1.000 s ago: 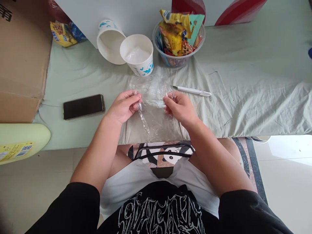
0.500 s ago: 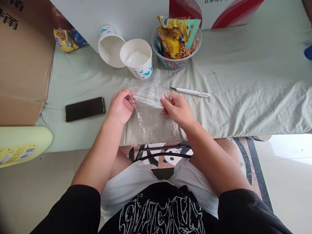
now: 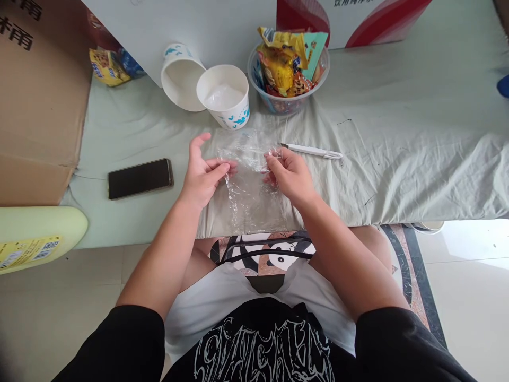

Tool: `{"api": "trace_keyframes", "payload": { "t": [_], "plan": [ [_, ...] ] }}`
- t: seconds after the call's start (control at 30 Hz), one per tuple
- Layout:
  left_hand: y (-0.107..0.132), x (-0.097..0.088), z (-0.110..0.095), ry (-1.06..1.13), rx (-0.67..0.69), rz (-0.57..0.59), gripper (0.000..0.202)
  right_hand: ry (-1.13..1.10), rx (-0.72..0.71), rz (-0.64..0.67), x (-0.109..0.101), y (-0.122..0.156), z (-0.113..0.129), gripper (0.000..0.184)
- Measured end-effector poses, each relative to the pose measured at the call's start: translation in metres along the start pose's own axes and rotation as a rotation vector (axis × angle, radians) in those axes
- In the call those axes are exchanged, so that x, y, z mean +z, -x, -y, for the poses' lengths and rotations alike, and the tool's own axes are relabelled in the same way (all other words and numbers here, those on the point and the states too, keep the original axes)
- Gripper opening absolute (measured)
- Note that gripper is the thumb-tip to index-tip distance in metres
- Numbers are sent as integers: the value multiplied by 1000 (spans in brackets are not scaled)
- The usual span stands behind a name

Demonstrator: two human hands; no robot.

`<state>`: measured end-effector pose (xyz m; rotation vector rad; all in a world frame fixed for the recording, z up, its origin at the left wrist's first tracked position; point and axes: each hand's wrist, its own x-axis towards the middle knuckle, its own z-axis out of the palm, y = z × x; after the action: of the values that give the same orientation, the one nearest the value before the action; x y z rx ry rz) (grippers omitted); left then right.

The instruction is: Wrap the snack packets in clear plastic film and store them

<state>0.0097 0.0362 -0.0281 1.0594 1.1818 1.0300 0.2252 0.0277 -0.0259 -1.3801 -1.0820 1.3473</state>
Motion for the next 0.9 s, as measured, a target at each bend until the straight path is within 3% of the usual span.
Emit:
{"api": "trace_keyframes", "payload": {
  "t": [0.1, 0.2, 0.27, 0.4, 0.63, 0.9],
  "plan": [
    [-1, -3, 3, -83, 76, 8, 65, 35, -23, -53, -6, -3, -9, 35],
    [-2, -7, 7, -133, 152, 15, 60, 76, -135, -90, -11, -5, -16, 54],
    [-1, -8, 8, -178, 172, 83, 61, 106, -196, -84, -14, -5, -16, 52],
    [2, -5, 10, -265, 156, 243, 55, 142, -286, -65, -16, -1, -8, 33],
    [-1, -6, 10, -353, 265, 10, 37, 374, -464, -34, -26, 3, 8, 37],
    [1, -3, 4, -484, 361, -136, 16, 524, -534, -161, -26, 9, 12, 7]
  ]
}}
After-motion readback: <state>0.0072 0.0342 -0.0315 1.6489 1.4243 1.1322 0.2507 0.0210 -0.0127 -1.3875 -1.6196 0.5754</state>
